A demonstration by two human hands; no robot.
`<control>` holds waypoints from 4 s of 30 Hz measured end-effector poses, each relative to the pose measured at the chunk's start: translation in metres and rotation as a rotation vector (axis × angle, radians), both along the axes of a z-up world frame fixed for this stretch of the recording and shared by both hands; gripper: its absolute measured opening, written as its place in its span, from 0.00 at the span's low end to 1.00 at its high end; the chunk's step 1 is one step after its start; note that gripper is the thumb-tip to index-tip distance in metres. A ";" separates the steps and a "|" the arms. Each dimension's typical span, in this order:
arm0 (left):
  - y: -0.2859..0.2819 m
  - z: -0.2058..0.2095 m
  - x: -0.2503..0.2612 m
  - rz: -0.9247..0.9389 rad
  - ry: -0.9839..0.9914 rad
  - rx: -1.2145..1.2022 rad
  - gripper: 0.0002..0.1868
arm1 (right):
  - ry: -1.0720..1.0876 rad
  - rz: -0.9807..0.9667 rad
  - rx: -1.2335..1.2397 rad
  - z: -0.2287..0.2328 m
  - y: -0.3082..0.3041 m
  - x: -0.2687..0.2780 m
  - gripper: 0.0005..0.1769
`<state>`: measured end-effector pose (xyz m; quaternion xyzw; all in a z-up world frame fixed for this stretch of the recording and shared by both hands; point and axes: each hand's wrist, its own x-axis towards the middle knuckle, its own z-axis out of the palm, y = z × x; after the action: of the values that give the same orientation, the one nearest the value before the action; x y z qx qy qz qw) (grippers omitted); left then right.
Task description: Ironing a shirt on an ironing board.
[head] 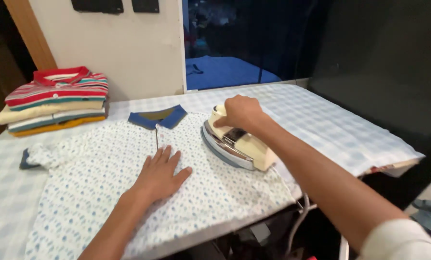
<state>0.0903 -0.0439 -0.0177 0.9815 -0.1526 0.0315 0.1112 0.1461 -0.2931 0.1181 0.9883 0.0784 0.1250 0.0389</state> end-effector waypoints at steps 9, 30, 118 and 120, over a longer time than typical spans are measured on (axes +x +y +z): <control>0.009 -0.005 0.014 0.120 -0.093 0.000 0.43 | -0.063 -0.023 0.071 -0.010 0.024 0.103 0.35; 0.018 0.005 -0.014 0.161 -0.052 0.029 0.43 | -0.125 0.079 0.030 -0.006 0.051 0.033 0.40; 0.296 0.013 -0.085 0.506 0.151 -2.044 0.17 | 0.680 0.684 1.015 -0.048 0.189 0.021 0.21; 0.317 -0.016 -0.081 0.651 -0.151 -1.736 0.18 | 0.555 0.413 1.141 -0.084 0.182 0.077 0.18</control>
<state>0.0096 0.2727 -0.0339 0.5441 0.2004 0.2279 0.7822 0.2236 -0.1111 0.0344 0.8141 0.1947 -0.1070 -0.5366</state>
